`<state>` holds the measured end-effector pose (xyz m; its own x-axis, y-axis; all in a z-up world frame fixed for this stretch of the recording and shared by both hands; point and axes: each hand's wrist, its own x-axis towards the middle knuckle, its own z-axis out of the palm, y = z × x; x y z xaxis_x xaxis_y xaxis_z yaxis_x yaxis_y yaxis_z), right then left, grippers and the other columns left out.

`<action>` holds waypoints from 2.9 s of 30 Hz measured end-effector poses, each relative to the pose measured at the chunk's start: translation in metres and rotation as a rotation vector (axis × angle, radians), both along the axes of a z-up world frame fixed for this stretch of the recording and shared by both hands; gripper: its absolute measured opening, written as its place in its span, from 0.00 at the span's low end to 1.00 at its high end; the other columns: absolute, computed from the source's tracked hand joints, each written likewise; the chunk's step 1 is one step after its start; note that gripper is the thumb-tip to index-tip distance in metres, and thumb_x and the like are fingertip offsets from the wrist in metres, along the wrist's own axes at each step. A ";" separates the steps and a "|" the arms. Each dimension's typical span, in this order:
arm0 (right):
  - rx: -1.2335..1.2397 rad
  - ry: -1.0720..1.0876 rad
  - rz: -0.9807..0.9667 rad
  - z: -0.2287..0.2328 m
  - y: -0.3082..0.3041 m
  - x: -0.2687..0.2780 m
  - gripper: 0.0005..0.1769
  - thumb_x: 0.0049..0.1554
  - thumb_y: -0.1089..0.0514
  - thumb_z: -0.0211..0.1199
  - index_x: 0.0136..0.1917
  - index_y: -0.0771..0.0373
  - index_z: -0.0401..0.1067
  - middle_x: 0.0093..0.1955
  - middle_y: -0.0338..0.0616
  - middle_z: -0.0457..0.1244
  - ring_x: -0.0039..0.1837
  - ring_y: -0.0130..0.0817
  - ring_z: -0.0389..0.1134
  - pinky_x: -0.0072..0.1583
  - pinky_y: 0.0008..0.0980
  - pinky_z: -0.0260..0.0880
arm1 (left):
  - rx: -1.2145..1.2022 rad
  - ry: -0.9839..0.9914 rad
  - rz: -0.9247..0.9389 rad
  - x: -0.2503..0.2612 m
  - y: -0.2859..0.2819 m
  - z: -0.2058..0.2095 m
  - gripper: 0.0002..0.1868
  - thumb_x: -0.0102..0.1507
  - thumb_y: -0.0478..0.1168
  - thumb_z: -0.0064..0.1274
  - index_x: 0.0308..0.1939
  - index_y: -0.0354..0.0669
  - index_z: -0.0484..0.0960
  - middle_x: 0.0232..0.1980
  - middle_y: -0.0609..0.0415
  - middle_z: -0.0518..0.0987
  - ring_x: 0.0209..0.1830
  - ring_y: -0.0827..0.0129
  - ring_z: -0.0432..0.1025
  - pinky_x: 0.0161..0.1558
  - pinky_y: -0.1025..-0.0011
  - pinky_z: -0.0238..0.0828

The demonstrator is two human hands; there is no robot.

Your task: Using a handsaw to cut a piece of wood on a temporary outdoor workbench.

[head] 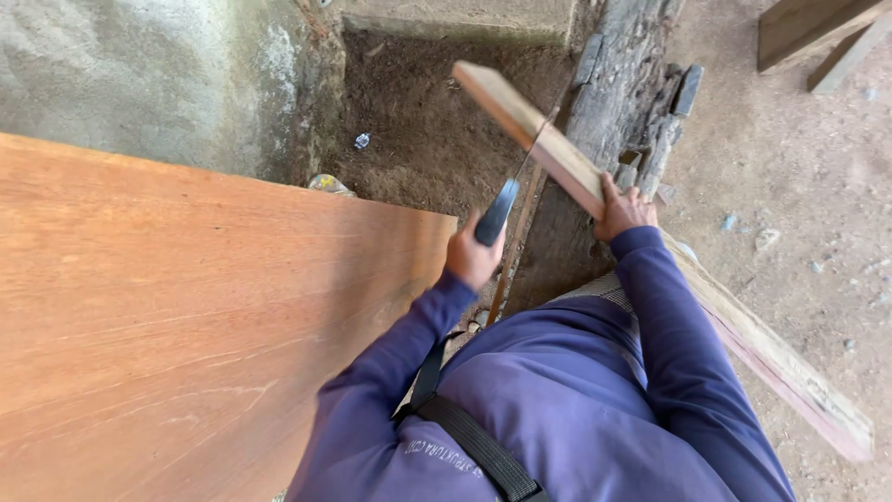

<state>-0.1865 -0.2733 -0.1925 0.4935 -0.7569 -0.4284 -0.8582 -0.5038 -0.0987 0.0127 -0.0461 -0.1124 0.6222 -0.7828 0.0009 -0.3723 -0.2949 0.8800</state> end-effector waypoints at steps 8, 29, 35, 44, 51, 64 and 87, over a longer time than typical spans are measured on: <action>-0.156 -0.038 -0.004 -0.005 0.012 0.011 0.61 0.46 0.49 0.71 0.86 0.43 0.43 0.67 0.68 0.59 0.68 0.65 0.61 0.64 0.61 0.60 | -0.099 -0.045 0.116 -0.004 0.005 -0.013 0.16 0.63 0.48 0.63 0.39 0.39 0.79 0.29 0.41 0.80 0.31 0.48 0.79 0.32 0.60 0.73; -0.356 -0.078 0.091 -0.020 0.039 0.009 0.55 0.50 0.55 0.67 0.87 0.51 0.48 0.59 0.69 0.60 0.60 0.62 0.63 0.60 0.60 0.59 | -0.011 -0.022 0.000 0.020 0.038 0.052 0.16 0.66 0.48 0.58 0.44 0.39 0.75 0.31 0.45 0.82 0.27 0.59 0.78 0.28 0.60 0.76; -0.255 0.005 0.056 0.013 0.041 0.016 0.64 0.44 0.49 0.73 0.86 0.49 0.42 0.66 0.71 0.56 0.65 0.68 0.59 0.67 0.62 0.54 | -0.126 0.055 -0.048 0.018 0.045 0.052 0.18 0.66 0.50 0.57 0.46 0.37 0.77 0.30 0.50 0.80 0.26 0.65 0.77 0.30 0.65 0.76; 0.055 -0.055 -0.120 0.031 0.013 0.015 0.66 0.38 0.34 0.77 0.82 0.48 0.49 0.63 0.58 0.66 0.64 0.58 0.68 0.64 0.59 0.63 | -0.186 0.116 0.062 0.003 0.068 0.015 0.20 0.67 0.53 0.60 0.42 0.38 0.78 0.28 0.56 0.76 0.27 0.69 0.73 0.32 0.68 0.71; -0.037 0.010 -0.085 0.031 0.021 0.011 0.57 0.38 0.26 0.77 0.70 0.59 0.64 0.61 0.60 0.67 0.63 0.57 0.69 0.64 0.56 0.63 | -0.081 0.546 0.081 0.016 0.068 0.102 0.19 0.66 0.52 0.57 0.41 0.37 0.77 0.21 0.59 0.69 0.14 0.77 0.64 0.18 0.72 0.60; -0.045 -0.048 -0.091 0.023 0.016 0.011 0.54 0.38 0.26 0.78 0.65 0.62 0.67 0.58 0.59 0.68 0.62 0.56 0.69 0.64 0.54 0.62 | -0.153 0.151 0.100 0.013 0.073 0.094 0.17 0.67 0.46 0.60 0.45 0.34 0.76 0.33 0.49 0.79 0.32 0.68 0.75 0.35 0.67 0.72; -0.075 -0.032 -0.172 0.032 0.019 0.012 0.52 0.40 0.27 0.76 0.65 0.62 0.67 0.59 0.63 0.68 0.62 0.59 0.70 0.65 0.55 0.65 | -0.393 0.274 0.094 0.019 -0.077 -0.122 0.14 0.63 0.42 0.62 0.48 0.39 0.82 0.41 0.52 0.85 0.38 0.69 0.79 0.43 0.67 0.77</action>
<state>-0.1740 -0.2545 -0.1608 0.3664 -0.8606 -0.3538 -0.9294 -0.3566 -0.0950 0.0321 -0.1228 -0.2341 0.7088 -0.6966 0.1113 -0.0993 0.0577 0.9934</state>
